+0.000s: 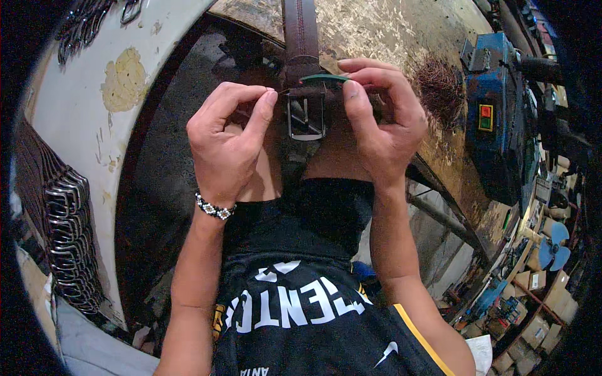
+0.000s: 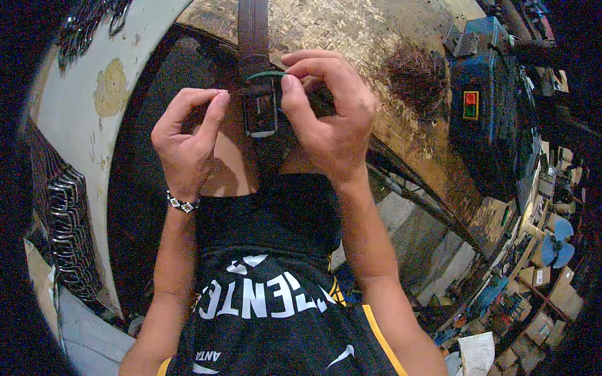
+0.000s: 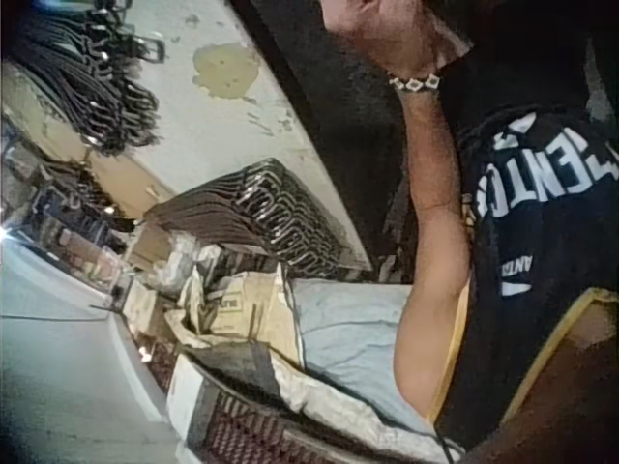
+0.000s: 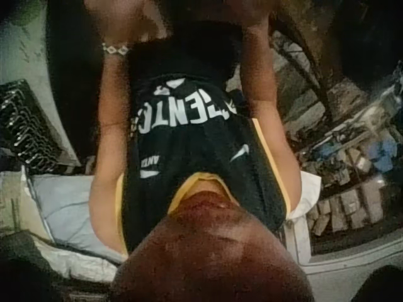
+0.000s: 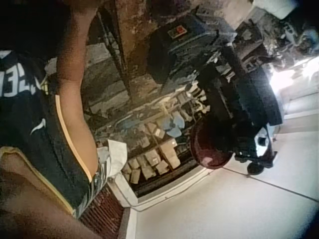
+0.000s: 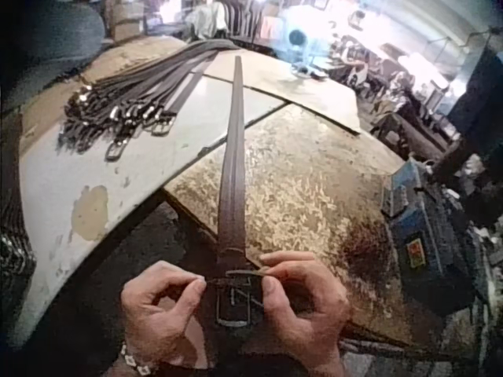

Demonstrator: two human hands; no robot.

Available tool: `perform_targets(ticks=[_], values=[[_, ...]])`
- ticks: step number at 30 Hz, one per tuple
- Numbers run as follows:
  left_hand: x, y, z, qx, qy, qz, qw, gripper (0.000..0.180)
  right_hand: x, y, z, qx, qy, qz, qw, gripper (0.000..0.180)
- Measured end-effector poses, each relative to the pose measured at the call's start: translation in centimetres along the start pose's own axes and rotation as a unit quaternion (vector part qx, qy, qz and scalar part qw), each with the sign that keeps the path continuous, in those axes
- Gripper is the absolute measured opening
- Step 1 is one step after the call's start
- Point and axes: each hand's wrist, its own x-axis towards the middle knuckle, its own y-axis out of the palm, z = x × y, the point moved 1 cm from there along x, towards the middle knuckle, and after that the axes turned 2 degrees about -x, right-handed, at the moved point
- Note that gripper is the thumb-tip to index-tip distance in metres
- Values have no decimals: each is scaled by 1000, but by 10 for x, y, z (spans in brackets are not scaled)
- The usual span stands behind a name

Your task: Using a green applicator to apply dye or edge finish to the belt edges near the buckle.

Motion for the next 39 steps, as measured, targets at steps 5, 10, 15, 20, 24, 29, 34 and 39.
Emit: perform_targets(ticks=[5, 10, 15, 20, 24, 29, 34, 39], values=[[-2, -3, -2, 9, -22, 22, 999, 6, 1, 2, 4, -81, -23, 33, 996, 7], [-1, -2, -1, -2, -12, 7, 1000, 7, 1, 6, 5, -99, -38, 42, 993, 8], [-2, 0, 0, -18, -12, 8, 1000, 7, 2, 6, 4, -108, -50, 49, 992, 8], [-1, -1, 1, -8, 0, 6, 1000, 7, 2, 7, 2, -109, -68, 48, 991, 9], [-1, -1, 0, -10, 8, 2, 1000, 6, 0, 6, 3, -99, -33, 45, 994, 10], [3, -2, -8, 12, 67, 43, 997, 6, 1, -8, -2, 51, 70, -60, 994, 6], [10, 14, -23, 98, 218, 94, 966, 17, 2, -18, -4, 122, 80, -100, 984, 10], [15, 32, -18, 109, 262, 98, 954, 17, -1, -12, -7, 94, 71, -121, 986, 9]])
